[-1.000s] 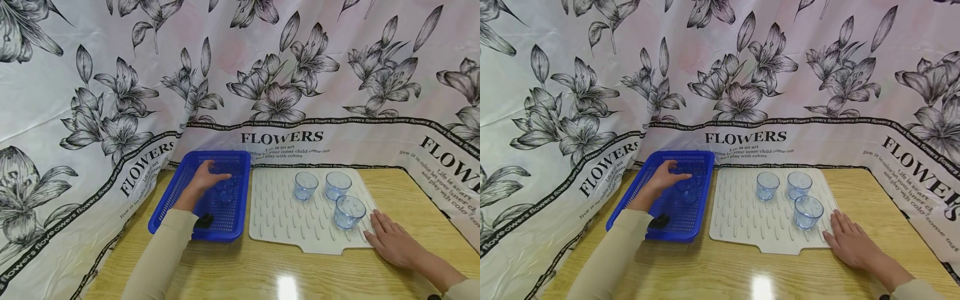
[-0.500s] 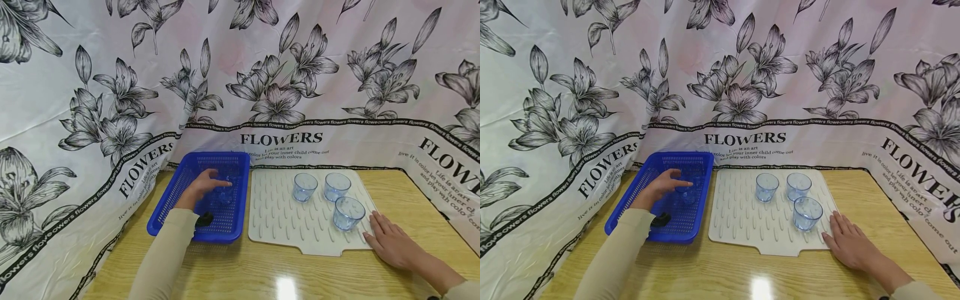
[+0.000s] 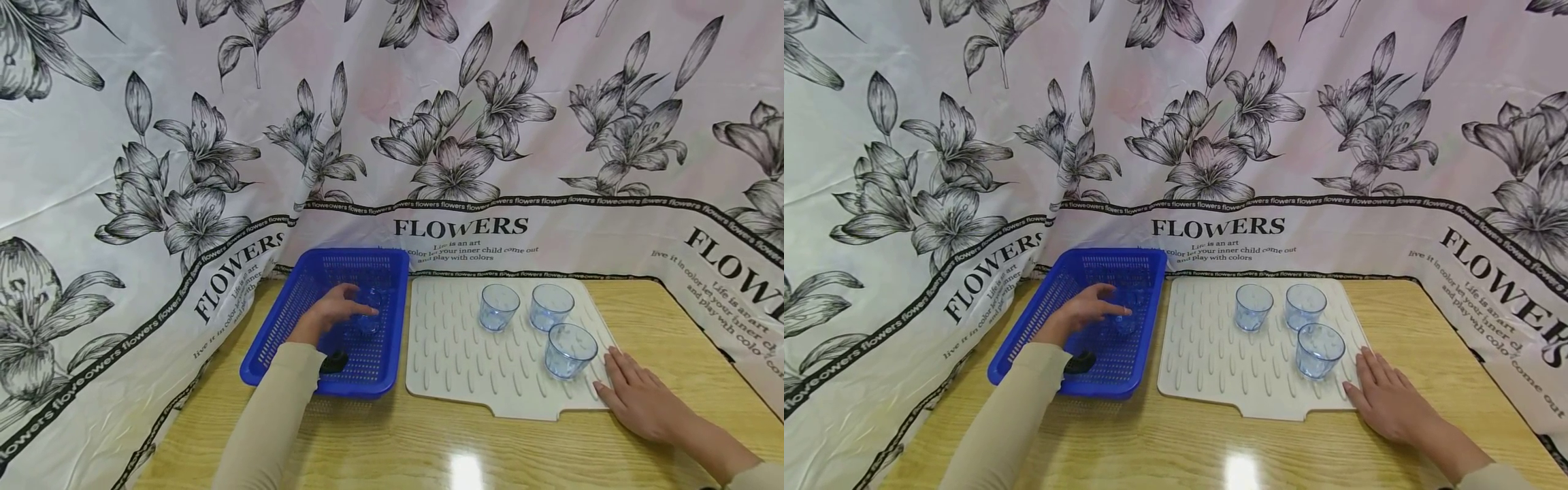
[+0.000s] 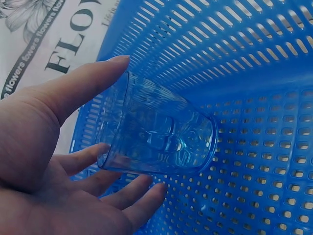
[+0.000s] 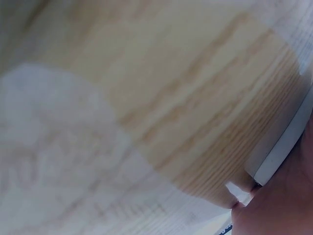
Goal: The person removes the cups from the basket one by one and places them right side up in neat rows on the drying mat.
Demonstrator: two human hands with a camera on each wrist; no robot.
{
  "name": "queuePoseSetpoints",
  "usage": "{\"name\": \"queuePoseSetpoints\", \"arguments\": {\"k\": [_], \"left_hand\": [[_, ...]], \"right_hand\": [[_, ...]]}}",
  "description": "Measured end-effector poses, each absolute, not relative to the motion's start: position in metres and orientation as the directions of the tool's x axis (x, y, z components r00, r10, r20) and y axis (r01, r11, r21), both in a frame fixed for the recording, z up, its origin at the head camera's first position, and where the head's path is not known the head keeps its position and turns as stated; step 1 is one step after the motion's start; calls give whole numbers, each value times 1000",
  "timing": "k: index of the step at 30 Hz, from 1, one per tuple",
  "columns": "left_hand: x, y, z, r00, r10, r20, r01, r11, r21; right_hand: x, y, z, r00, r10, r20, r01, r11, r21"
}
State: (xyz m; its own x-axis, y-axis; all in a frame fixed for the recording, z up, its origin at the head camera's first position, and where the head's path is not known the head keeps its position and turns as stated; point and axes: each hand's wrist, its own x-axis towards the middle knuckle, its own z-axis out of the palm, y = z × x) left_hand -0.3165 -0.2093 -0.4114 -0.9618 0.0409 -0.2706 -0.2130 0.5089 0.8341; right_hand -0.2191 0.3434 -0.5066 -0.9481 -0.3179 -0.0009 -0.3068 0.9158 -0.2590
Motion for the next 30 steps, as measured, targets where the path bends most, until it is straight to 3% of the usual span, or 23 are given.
{"name": "queuePoseSetpoints", "arguments": {"k": [30], "left_hand": [[-318,-205,-415,-970,50,-237,-166,576,800]], "right_hand": [[-219,344,-509,-947,-322,23,-316,913,-258]]}}
